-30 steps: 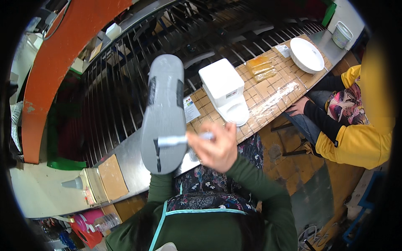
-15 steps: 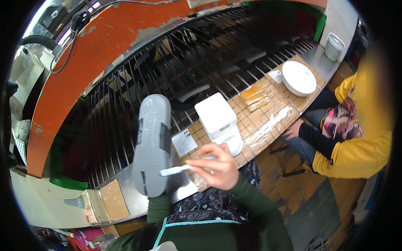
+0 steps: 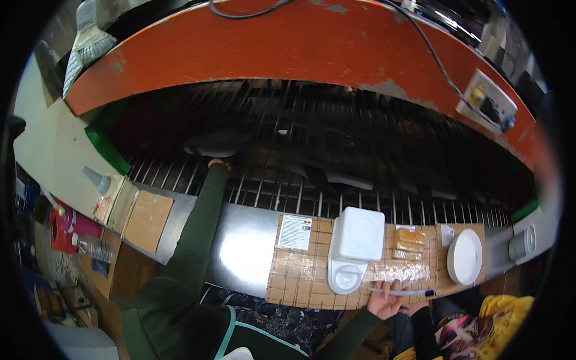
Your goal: The person paints a pair of grey slippers with white paint using a small brush. They repeatedly dip the brush into a white paint container and apply paint to the slipper's surface, rotating the slipper to cover different areas.
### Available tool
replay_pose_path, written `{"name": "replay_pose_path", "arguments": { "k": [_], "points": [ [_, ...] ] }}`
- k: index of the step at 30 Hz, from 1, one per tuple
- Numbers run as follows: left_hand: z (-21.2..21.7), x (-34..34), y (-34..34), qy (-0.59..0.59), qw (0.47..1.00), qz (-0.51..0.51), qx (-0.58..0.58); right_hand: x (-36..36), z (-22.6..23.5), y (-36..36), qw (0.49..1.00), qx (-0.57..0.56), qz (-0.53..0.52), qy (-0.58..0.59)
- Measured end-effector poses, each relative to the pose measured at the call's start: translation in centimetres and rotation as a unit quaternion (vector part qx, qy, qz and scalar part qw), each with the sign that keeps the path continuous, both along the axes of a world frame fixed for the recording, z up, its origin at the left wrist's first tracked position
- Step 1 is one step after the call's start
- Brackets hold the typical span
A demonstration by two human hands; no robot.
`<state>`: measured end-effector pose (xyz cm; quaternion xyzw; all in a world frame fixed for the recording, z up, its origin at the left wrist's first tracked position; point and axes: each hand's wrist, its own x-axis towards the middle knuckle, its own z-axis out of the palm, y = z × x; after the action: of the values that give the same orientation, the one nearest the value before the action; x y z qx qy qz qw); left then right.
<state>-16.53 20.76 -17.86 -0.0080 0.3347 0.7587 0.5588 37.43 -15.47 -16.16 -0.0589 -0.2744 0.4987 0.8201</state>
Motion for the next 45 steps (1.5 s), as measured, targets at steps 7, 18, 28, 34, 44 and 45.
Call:
{"name": "replay_pose_path", "arguments": {
  "k": [7,18,28,34,44,45],
  "points": [
    [-0.6,-1.3,4.4,-0.007,0.998,0.027,-0.059,0.0,0.7,-0.1,0.999,-0.005,0.008,-0.034],
    [-2.7,-2.5,4.7,0.011,0.984,-0.014,-0.176,0.7,0.7,-0.4,0.996,-0.041,0.077,-0.029],
    [8.7,-1.9,-17.2,0.331,0.921,-0.129,-0.161,3.2,4.8,-0.3,0.864,-0.074,0.017,-0.498],
    [10.5,-11.8,-34.3,0.544,0.818,0.156,-0.103,2.3,6.5,-1.0,0.63,-0.165,-0.075,-0.755],
    [8.8,-37.5,-50.7,0.542,0.507,0.505,-0.441,4.2,4.1,-2.6,0.546,-0.129,-0.216,-0.799],
    [8.4,-39.5,-51.5,0.555,0.516,0.468,-0.455,3.6,5.2,-3.1,0.523,-0.133,-0.232,-0.81]
  ]
}}
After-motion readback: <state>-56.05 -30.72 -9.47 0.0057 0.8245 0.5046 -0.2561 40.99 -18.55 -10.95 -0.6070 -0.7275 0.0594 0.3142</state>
